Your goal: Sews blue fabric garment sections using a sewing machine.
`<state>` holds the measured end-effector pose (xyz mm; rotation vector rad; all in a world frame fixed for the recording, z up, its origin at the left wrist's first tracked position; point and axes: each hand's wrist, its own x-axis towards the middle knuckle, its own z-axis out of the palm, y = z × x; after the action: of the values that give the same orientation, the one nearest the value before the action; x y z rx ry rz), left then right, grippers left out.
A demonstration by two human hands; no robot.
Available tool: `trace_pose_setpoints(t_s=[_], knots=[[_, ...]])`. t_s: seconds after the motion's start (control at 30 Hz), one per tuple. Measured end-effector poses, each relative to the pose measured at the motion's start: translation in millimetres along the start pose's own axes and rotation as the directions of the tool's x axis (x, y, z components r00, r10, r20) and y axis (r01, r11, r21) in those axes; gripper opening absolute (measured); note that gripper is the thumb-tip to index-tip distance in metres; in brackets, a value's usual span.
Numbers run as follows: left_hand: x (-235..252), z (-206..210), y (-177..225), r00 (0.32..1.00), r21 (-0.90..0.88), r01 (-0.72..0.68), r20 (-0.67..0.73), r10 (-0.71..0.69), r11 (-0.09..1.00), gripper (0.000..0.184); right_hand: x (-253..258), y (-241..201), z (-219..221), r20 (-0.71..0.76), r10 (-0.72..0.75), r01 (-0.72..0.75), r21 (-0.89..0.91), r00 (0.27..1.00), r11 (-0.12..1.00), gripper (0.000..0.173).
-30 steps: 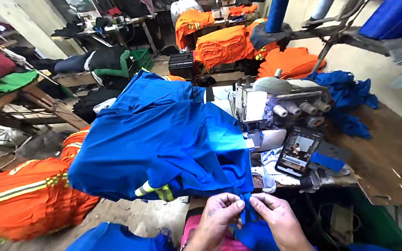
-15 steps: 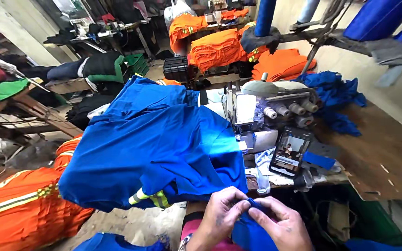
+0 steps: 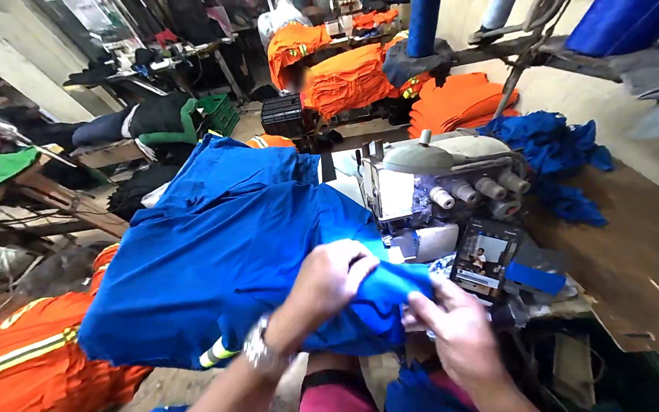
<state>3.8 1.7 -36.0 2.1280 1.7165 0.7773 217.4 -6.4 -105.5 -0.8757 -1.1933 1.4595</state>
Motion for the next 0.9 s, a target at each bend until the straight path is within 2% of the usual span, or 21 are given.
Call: trace_pose_setpoints(t_s=[0.07,0.1,0.13,0.2,0.27,0.37,0.5,0.6,0.7,0.77,0.8,0.83,0.9], knots=[[21.7,-16.3,-6.5,0.941,0.233,0.111,0.288,-0.177,0.966,0.025,5.5,16.9,9.7,0.052,0.155,-0.153,-0.051,0.987,0.987,0.025],[23.8,-20.6,-3.7,0.904,0.276,0.116,0.368,-0.217,0.954,0.026,-1.9,18.9,10.4,0.068,0.181,-0.173,-0.101,0.981,0.980,0.024],[22.4,-21.4,0.5,0.897,0.286,0.094,0.392,-0.206,0.954,0.027,-10.4,15.8,8.1,0.070,0.167,-0.157,-0.128,0.984,0.979,0.020],[19.6,-12.6,9.9,0.936,0.255,0.051,0.326,-0.136,0.966,0.029,-14.7,5.3,-4.3,0.034,0.084,-0.079,-0.113,0.996,0.990,0.017],[30.3,-2.2,9.8,0.960,0.245,0.032,0.262,-0.097,0.969,0.027,4.1,-0.3,-15.4,-0.048,0.042,-0.048,-0.131,0.998,0.990,0.022],[51.7,-2.4,1.8,0.952,0.295,0.091,0.253,-0.169,0.951,0.025,45.0,7.7,-16.7,-0.104,0.059,-0.073,-0.140,0.993,0.987,0.027],[54.3,-8.4,-10.1,0.955,0.323,0.143,0.205,-0.216,0.936,0.024,62.3,14.6,-6.7,-0.133,0.095,-0.115,-0.153,0.987,0.981,0.026],[57.2,-2.6,-17.2,0.971,0.304,0.165,0.116,-0.208,0.938,0.023,66.2,24.9,-2.4,-0.217,-0.011,-0.042,-0.239,0.976,0.970,0.019],[54.2,2.4,-17.6,0.988,0.217,0.147,-0.078,-0.133,0.965,0.020,54.6,30.7,-2.7,-0.262,-0.154,0.080,-0.272,0.953,0.959,0.018],[34.7,1.8,-5.8,0.973,0.128,0.065,-0.226,-0.035,0.990,0.016,27.9,24.6,-4.2,-0.198,-0.183,0.146,-0.189,0.963,0.971,0.014],[19.8,2.6,5.0,0.961,0.101,0.028,-0.278,0.001,0.995,0.014,13.1,18.6,-2.3,-0.123,-0.119,0.110,-0.074,0.985,0.991,0.014],[2.0,4.4,19.3,0.959,0.072,-0.001,-0.284,0.021,0.997,0.014,1.3,13.3,2.9,-0.024,-0.013,0.015,0.088,1.000,0.996,0.016],[-33.3,13.2,46.6,0.982,-0.023,-0.059,-0.181,0.054,0.998,0.014,-9.4,10.9,18.2,0.198,0.192,-0.254,0.363,0.961,0.897,0.019]])
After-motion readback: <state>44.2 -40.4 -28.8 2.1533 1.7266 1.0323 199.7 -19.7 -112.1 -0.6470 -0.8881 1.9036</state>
